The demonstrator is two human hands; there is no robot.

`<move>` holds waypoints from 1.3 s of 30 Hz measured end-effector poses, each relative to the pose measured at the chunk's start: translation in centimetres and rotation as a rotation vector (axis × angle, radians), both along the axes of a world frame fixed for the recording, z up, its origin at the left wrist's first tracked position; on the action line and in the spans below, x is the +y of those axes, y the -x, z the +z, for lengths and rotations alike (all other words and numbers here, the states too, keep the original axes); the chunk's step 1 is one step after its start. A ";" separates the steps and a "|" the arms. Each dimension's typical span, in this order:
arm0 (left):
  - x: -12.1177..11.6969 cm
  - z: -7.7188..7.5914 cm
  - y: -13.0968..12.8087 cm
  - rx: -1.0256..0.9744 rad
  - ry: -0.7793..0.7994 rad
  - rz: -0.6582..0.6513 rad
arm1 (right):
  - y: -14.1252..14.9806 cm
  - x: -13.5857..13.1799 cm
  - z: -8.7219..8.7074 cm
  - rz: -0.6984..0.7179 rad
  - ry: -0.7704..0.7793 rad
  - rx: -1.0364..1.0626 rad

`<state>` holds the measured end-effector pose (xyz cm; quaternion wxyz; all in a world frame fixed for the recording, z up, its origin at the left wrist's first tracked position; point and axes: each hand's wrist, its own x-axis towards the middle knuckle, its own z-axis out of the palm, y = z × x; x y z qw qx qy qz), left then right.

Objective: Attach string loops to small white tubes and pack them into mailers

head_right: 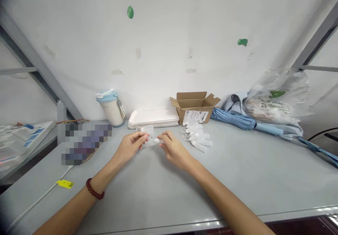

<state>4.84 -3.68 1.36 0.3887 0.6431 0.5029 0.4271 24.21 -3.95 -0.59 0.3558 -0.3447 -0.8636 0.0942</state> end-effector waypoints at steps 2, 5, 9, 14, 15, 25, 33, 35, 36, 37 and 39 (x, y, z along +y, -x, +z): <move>-0.1 0.1 -0.1 -0.004 0.020 -0.021 | 0.1 0.0 0.0 0.000 -0.004 0.016; -0.3 0.3 -0.2 -0.014 0.037 -0.047 | 0.2 -0.1 0.0 -0.005 -0.008 0.036; -0.2 0.2 -0.3 -0.023 0.049 -0.051 | 0.3 -0.4 0.2 0.000 0.009 0.040; -0.2 0.0 -0.2 -0.039 0.059 -0.063 | 0.4 -0.6 0.3 0.013 0.019 0.031; -0.2 0.1 -0.2 -0.042 0.068 -0.065 | 0.4 -0.6 0.3 0.013 0.022 0.031; -0.6 0.5 -0.2 -0.080 0.118 -0.090 | 0.4 -0.7 0.2 0.016 0.021 0.049; -0.5 -0.1 -0.4 0.064 0.003 -0.061 | 0.4 -0.8 0.3 0.003 0.004 -0.002; -0.6 -0.3 -0.5 0.135 -0.056 -0.043 | 0.4 -0.9 0.2 -0.001 0.004 -0.028; -0.7 -0.4 -0.6 0.162 -0.082 -0.040 | 0.4 -0.9 0.1 -0.002 0.005 -0.038; -0.9 -0.5 -0.7 0.181 -0.104 -0.038 | 0.4 -0.9 0.0 -0.002 0.006 -0.044; -1.1 -0.6 -0.9 0.193 -0.135 -0.041 | 0.4 -1.0 -0.2 -0.003 0.012 -0.054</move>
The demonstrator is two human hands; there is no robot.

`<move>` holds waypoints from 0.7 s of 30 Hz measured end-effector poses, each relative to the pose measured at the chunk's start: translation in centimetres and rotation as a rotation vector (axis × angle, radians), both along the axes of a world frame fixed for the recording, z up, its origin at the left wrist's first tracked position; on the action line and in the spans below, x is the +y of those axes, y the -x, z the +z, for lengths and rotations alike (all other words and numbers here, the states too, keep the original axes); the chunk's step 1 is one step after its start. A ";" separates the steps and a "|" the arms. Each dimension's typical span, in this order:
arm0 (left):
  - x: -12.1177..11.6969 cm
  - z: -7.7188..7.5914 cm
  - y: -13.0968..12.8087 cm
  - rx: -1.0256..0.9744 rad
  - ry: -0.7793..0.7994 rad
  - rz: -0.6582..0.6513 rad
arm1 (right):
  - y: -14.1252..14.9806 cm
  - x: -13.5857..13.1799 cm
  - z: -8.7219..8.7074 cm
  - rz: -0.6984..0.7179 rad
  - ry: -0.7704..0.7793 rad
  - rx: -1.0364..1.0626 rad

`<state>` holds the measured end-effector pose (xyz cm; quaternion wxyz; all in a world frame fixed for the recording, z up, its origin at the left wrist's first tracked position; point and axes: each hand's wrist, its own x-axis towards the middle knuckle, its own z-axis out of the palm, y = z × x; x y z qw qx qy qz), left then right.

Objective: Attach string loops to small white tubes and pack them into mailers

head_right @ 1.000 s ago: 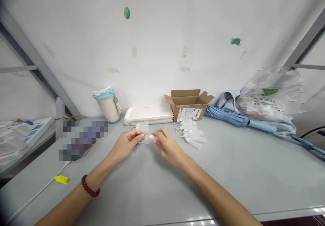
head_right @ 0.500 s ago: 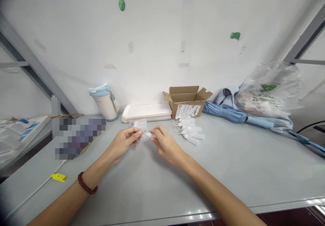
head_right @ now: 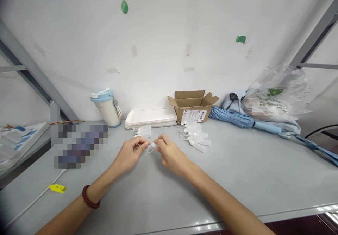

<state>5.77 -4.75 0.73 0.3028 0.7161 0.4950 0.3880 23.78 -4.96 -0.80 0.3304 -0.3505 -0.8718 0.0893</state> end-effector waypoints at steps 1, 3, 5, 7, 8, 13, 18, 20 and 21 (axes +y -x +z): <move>-0.1 -0.1 -0.1 0.001 -0.010 -0.005 | 0.0 0.0 -0.1 0.001 0.003 -0.006; -0.1 -0.1 -0.2 -0.002 -0.009 -0.017 | -0.1 -0.1 -0.2 0.004 0.006 -0.022; -0.1 -0.1 -0.1 -0.015 0.029 -0.030 | -0.1 0.0 -0.2 0.008 0.009 -0.035; 0.1 0.1 0.0 -0.039 0.089 -0.037 | -0.1 0.0 -0.1 0.008 0.007 -0.037; 0.2 0.3 0.2 -0.050 0.119 -0.045 | -0.1 0.1 0.0 0.006 0.004 -0.035; 0.8 1.3 1.0 -0.078 0.171 -0.050 | -0.1 0.2 0.6 0.001 -0.017 -0.017; 0.7 1.2 1.1 -0.061 0.164 -0.099 | 0.0 0.2 0.3 0.004 -0.028 -0.026; 0.6 0.9 0.9 -0.052 0.163 -0.099 | 0.0 0.2 0.0 0.012 -0.038 -0.034; 0.5 0.8 0.8 -0.049 0.169 -0.100 | 0.0 0.2 -0.2 0.017 -0.045 -0.038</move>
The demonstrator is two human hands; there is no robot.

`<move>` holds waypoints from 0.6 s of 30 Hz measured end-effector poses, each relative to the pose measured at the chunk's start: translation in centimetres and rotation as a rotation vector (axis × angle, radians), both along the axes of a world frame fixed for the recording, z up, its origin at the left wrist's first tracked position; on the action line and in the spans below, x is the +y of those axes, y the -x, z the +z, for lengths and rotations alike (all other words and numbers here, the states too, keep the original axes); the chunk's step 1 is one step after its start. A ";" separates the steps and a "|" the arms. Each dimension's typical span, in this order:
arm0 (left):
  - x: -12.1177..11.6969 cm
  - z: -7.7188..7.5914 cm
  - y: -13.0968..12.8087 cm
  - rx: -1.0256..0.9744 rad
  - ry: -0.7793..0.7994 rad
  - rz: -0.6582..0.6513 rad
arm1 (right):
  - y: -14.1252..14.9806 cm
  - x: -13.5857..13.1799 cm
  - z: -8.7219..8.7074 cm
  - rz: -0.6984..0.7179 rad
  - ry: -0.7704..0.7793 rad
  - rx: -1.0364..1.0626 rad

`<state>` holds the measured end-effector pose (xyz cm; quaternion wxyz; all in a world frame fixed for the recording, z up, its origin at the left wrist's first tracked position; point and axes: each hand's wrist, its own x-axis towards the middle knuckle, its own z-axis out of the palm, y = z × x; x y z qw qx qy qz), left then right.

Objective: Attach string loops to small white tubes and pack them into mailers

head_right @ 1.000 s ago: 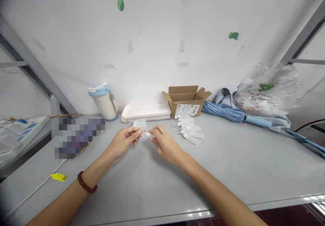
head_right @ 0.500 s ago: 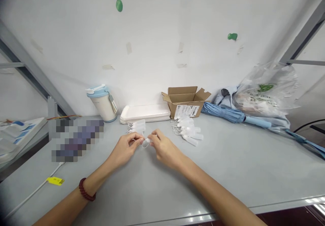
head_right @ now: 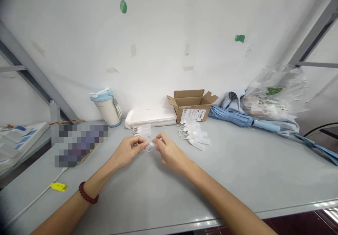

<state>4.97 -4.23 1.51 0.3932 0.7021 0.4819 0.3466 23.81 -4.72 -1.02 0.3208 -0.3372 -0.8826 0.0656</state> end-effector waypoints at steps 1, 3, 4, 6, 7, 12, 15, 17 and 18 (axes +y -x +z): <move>-0.1 -0.1 -0.1 0.001 0.007 -0.004 | 0.0 0.0 -0.2 0.004 -0.007 -0.007; -0.1 -0.4 -0.1 -0.003 0.018 -0.010 | -0.1 0.0 -0.4 0.008 -0.019 -0.025; -0.1 -0.5 -0.2 -0.007 0.021 -0.012 | -0.1 0.0 -0.5 0.007 -0.025 -0.034; -0.1 -0.6 -0.2 -0.012 0.027 -0.013 | 0.0 -0.1 -0.4 0.002 -0.027 -0.043; 0.0 -0.6 -0.1 -0.011 0.031 -0.014 | 0.0 -0.1 -0.3 0.001 -0.021 -0.042; 0.6 0.3 0.8 0.032 0.037 -0.025 | -0.3 0.6 0.4 0.002 0.011 -0.050; 1.3 1.0 2.2 0.055 0.061 -0.003 | -2.0 2.4 0.7 -0.144 -0.077 -0.043; 1.8 1.4 3.4 0.058 0.074 0.032 | -3.7 4.1 0.9 -0.343 -0.108 0.000; 2.1 1.4 3.9 0.058 0.074 0.052 | -4.5 5.0 1.0 -0.457 -0.118 0.010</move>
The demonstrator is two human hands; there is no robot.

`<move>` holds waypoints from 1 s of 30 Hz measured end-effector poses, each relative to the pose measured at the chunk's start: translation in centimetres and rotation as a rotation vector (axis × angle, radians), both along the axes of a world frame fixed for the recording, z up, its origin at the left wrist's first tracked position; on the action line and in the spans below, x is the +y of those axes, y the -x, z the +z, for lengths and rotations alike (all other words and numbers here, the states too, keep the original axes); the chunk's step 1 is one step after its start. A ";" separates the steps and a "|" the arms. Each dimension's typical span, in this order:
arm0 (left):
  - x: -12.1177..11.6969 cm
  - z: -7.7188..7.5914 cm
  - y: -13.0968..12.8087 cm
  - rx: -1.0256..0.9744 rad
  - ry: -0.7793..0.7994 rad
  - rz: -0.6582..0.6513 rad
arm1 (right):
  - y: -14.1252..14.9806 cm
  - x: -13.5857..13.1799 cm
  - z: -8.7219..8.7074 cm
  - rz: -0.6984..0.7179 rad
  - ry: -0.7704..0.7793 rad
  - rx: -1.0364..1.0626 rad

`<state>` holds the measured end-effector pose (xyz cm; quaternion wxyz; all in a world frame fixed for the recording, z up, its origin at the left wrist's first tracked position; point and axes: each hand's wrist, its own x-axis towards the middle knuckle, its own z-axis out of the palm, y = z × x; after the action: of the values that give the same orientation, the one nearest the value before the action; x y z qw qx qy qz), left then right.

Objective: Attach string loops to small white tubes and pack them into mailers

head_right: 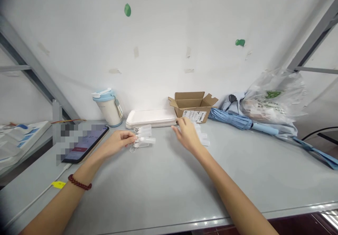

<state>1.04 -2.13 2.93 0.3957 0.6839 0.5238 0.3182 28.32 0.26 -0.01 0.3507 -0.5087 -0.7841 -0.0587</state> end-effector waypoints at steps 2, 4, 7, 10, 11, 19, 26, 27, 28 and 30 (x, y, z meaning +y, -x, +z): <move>0.5 -0.1 1.0 0.004 0.002 0.047 | -1.3 1.6 0.4 -0.251 0.020 0.002; 1.0 -0.6 1.6 0.021 0.006 0.083 | -1.9 2.7 1.0 -0.432 0.092 -0.020; 1.6 -1.5 2.1 0.092 -0.005 0.089 | -1.5 3.6 1.8 -0.585 0.211 -0.079; 1.9 -2.2 2.2 0.178 -0.038 0.067 | -0.4 3.9 2.2 -0.653 0.287 -0.103; 1.9 -2.3 2.1 0.206 -0.067 0.071 | -0.1 4.0 2.1 -0.667 0.299 -0.100; 0.5 -2.5 0.2 0.399 -0.292 -0.002 | 0.3 5.0 1.5 -0.693 0.315 -0.045; 0.6 -3.6 -0.1 0.450 -0.354 -0.013 | -0.5 4.3 1.8 -0.589 0.259 0.064; 0.6 -3.6 -0.1 0.449 -0.363 -0.008 | -0.6 3.9 1.9 -0.558 0.234 0.089; 0.6 -3.6 -0.1 0.447 -0.375 -0.004 | -0.6 3.4 1.9 -0.521 0.209 0.112; 0.4 -3.5 -0.4 0.443 -0.402 0.002 | -0.4 2.1 1.8 -0.422 0.164 0.154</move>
<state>1.46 -1.76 -0.54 0.1283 0.8008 0.5246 0.2591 28.69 2.37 1.81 0.3470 -0.6912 -0.6333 -0.0278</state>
